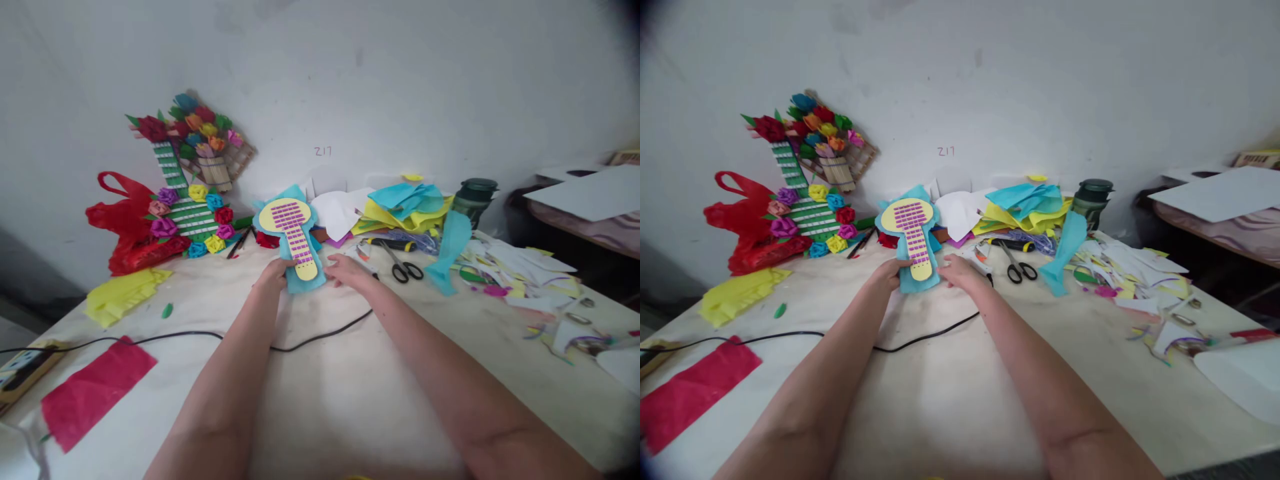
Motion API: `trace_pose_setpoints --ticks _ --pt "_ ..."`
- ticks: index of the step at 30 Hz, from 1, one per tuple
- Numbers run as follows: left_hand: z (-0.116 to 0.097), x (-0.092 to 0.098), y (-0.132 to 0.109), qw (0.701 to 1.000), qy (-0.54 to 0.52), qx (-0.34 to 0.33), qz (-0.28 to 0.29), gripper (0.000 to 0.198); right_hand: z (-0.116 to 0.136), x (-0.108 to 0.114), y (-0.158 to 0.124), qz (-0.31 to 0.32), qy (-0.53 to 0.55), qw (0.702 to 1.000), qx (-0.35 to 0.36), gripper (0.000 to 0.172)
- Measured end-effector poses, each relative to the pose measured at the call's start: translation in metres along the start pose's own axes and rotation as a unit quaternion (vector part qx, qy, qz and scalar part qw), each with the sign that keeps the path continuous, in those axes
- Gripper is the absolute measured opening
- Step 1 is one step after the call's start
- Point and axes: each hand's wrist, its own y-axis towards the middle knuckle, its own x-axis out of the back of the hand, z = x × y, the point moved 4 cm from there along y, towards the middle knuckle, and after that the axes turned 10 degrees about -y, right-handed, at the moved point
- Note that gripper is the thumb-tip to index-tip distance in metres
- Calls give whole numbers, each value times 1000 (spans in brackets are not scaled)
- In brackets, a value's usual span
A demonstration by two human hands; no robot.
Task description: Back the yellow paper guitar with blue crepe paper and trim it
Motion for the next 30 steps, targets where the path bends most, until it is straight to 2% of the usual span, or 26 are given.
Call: trace_pose_setpoints --ticks 4,9,15,18,21,27,30 --pt "0 0 -6 1000 -1 10 17 37 -5 -9 2 1 37 999 -15 51" --pt "2 0 -9 999 15 6 33 36 4 -13 -2 -6 129 991 -15 48" --pt "6 1 -16 999 40 -5 4 36 15 -32 -9 88 213 973 -12 15" --pt "8 1 -18 999 36 -21 1 36 16 -34 -9 76 208 974 -35 5" --pt "10 3 -20 998 44 -34 9 36 17 -32 -8 76 195 976 -57 7" --pt "11 12 -17 997 42 -68 21 34 23 -30 -7 157 159 973 -62 9" --pt "10 19 -16 994 52 -95 7 35 25 -33 -7 168 157 971 -67 9"
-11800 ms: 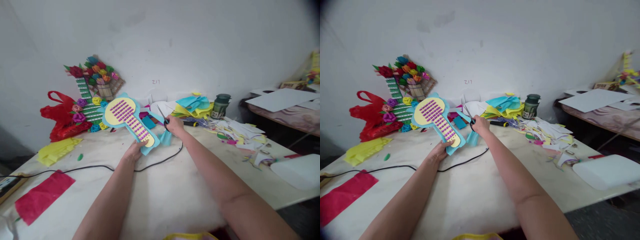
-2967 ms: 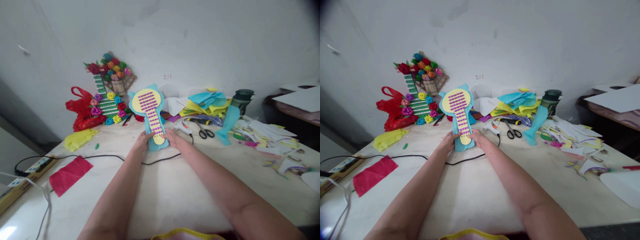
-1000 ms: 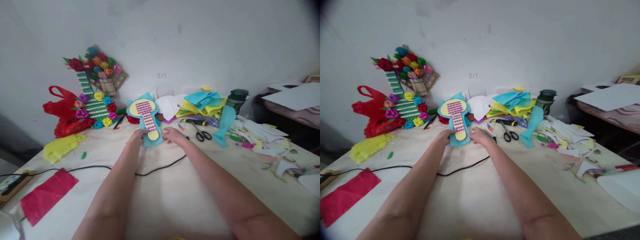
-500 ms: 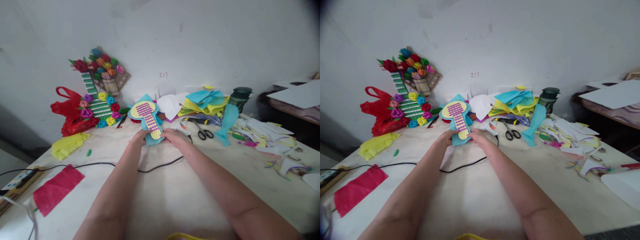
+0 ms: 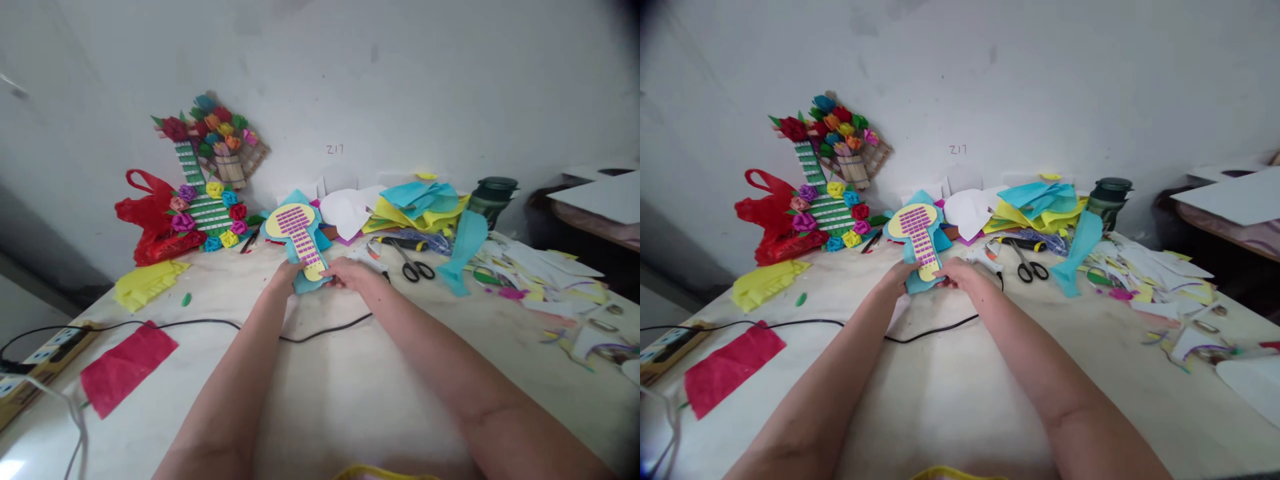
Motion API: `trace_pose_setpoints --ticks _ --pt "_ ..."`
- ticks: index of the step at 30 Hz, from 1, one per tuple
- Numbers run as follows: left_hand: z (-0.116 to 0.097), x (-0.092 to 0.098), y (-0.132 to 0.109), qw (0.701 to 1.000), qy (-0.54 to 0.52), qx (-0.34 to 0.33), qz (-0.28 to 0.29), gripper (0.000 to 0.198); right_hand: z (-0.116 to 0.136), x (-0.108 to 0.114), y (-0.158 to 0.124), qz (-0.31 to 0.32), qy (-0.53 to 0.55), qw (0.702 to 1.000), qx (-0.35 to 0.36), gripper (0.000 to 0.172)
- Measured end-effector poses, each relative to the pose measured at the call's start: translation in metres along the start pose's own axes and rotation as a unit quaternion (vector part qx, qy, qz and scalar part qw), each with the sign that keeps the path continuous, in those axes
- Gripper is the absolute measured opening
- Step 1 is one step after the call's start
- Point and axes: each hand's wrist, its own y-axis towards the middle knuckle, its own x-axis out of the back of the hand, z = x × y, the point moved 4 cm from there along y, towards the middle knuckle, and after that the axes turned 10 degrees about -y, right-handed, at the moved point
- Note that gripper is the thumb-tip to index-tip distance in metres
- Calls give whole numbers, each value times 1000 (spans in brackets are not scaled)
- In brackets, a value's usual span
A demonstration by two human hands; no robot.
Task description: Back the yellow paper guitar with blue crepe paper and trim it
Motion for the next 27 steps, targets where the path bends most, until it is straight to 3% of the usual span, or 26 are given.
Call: trace_pose_setpoints --ticks 6,17,24,27 --pt "-5 6 -8 999 10 -19 -38 31 0 -11 -2 -3 50 999 -4 17" --pt "-15 1 -13 997 -11 -60 46 46 2 -21 -9 -31 101 994 10 15" --pt "-7 6 -5 996 34 11 80 45 1 -20 -6 -61 108 992 2 15" --pt "-6 11 -1 996 53 21 64 43 2 -21 -7 -55 103 993 -2 13"
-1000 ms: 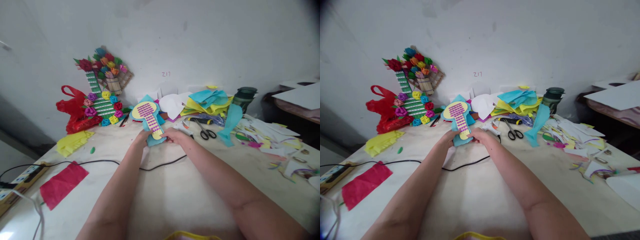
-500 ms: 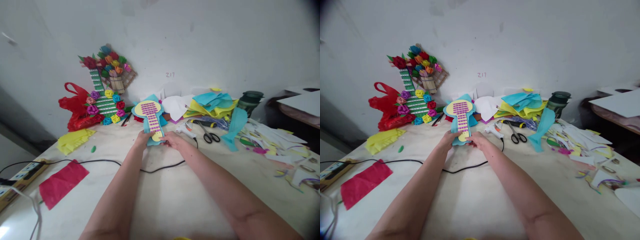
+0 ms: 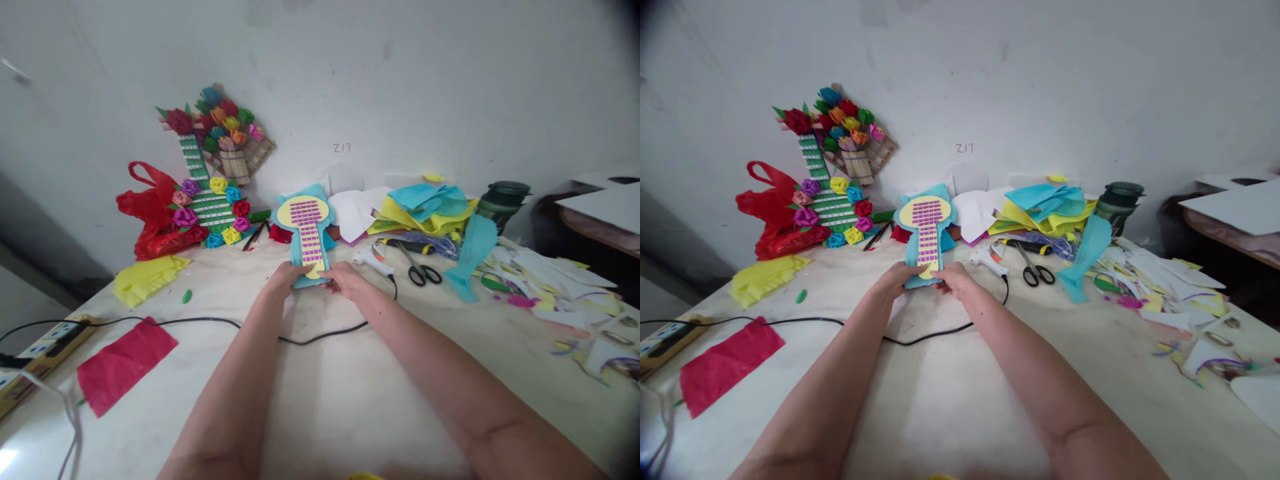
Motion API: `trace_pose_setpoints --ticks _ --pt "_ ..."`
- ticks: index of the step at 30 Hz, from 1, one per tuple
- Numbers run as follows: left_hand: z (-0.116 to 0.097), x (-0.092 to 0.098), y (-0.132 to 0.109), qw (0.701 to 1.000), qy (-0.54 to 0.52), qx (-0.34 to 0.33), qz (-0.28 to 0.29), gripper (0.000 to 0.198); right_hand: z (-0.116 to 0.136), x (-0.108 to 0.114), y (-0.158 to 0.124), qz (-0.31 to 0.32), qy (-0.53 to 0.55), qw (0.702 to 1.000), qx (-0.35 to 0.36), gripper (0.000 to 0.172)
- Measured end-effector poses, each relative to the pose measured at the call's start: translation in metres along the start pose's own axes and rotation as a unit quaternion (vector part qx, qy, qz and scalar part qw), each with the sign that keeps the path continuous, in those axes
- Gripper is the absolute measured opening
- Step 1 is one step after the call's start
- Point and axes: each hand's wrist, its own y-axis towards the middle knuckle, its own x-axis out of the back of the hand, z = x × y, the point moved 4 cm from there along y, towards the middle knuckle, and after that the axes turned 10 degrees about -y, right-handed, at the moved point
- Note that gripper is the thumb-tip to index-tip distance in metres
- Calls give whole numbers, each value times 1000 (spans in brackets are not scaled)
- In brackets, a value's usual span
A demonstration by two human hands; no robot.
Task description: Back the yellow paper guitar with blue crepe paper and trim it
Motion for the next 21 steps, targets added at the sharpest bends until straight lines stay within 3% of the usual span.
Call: trace_pose_setpoints --ticks 9,12,16,18,21 --pt "-4 -7 -10 999 -15 -32 -12 48 -1 0 0 1 15 1000 -3 16" --pt "-13 -11 -24 995 -34 -92 28 73 0 1 1 7 26 1000 5 12" --pt "-20 -16 -39 984 -43 -109 134 104 2 2 2 16 41 999 11 7" --pt "-22 -15 -42 980 -31 -124 152 106 2 3 2 16 48 999 11 6" --pt "-20 -13 -40 978 21 -135 160 88 2 4 3 16 59 998 10 6"
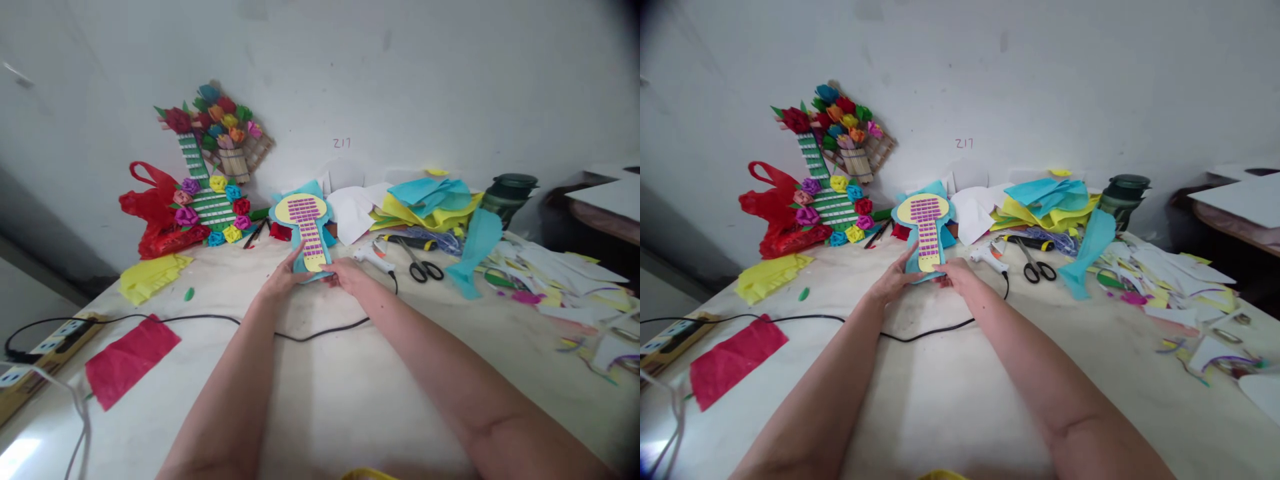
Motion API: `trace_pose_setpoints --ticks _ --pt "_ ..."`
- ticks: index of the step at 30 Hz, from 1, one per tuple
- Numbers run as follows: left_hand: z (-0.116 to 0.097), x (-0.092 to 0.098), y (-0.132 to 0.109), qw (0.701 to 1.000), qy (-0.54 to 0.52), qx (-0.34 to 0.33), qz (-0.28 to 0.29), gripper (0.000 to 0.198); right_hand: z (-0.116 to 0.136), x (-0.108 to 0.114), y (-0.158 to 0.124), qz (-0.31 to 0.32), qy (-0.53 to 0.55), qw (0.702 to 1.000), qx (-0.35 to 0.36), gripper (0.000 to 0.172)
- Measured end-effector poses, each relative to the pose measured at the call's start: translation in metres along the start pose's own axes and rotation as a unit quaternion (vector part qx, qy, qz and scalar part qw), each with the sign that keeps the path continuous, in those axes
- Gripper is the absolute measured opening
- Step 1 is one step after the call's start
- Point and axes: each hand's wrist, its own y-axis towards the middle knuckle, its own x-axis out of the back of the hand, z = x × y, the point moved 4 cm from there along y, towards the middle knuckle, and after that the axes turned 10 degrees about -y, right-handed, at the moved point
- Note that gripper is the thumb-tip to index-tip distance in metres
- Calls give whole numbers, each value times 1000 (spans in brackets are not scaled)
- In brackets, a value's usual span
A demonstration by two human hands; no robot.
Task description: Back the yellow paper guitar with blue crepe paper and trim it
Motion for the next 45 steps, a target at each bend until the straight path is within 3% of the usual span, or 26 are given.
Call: trace_pose_setpoints --ticks 4,7,14,22,39,45 --pt "9 9 6 995 98 2 -24 55 -1 1 0 15 19 1000 12 6" --pt "15 14 9 991 130 -4 -36 45 -3 4 1 26 35 999 16 9" --pt "17 14 13 987 160 -20 -11 48 -8 7 10 75 58 994 45 15" --pt "17 16 13 987 159 -21 -13 47 -5 7 5 115 56 991 31 16" --pt "13 11 11 985 167 -21 -48 43 -4 4 4 91 50 993 50 16" --pt "13 8 10 987 158 -17 -21 48 -6 4 5 66 61 995 37 13"
